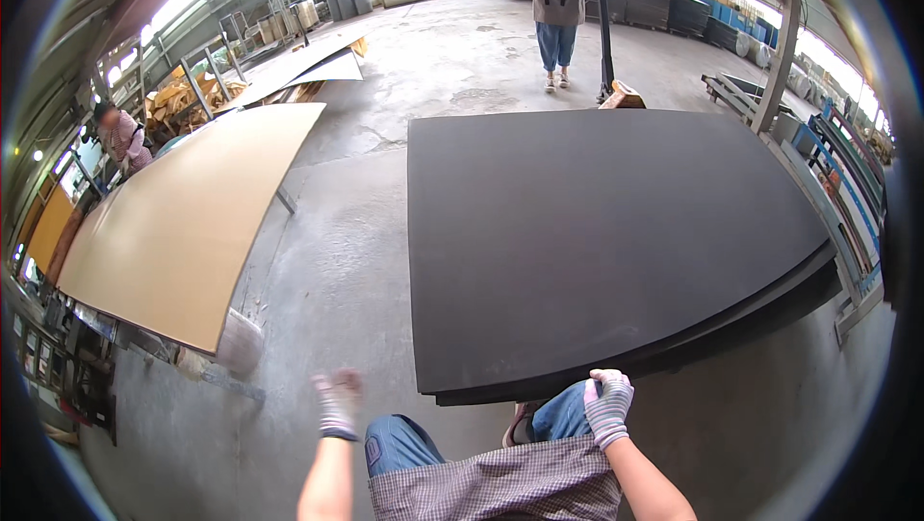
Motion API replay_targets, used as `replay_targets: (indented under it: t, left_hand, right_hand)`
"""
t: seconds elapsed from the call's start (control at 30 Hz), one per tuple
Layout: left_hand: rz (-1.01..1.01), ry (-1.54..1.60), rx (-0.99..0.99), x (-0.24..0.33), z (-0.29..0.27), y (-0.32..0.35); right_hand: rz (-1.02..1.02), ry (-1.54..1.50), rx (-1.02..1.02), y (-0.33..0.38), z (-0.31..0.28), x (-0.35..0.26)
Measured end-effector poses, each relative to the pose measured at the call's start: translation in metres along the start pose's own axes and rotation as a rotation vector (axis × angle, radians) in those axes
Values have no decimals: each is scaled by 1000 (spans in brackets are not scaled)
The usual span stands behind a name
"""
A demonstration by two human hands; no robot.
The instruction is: The recorder is manually picking up large, flexible black foam sheets and stacking them on a table or another pile in a manufacturing warehouse.
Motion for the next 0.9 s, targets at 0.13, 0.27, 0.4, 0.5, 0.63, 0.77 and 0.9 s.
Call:
replay_targets:
  t: [0.13, 0.27, 0.4, 0.5, 0.63, 0.77, 0.9]
  left_hand:
    - [376, 198, 406, 220, -106, -1]
    - [574, -29, 269, 313, -73, -22]
    - [531, -661, 412, 294, -123, -51]
    - [369, -775, 451, 192, -188, -35]
    - [353, -576, 686, 116, -436, 153]
    - [-240, -615, 737, 32, -268, 256]
    - [164, -429, 674, 155, -245, 251]
  right_hand:
    - [-36, 23, -19, -3, 8, -12]
    - [-28, 72, -43, -7, 12, -19]
    - [-48, 104, -77, -10, 20, -47]
    - [-33, 179, -61, -10, 9, -42]
    - [-140, 60, -98, -9, 51, -79]
    - [-47, 210, -61, -3, 18, -22]
    - [-85, 221, -97, -6, 28, -42]
Point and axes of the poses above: each hand's wrist, its own y-axis away from the middle knuckle, its own z-axis out of the palm, x = y × z, the point moved 10 cm from there along -y, towards the middle knuckle, and after that the axes turned 4 degrees about z, right-handed, at the moved point
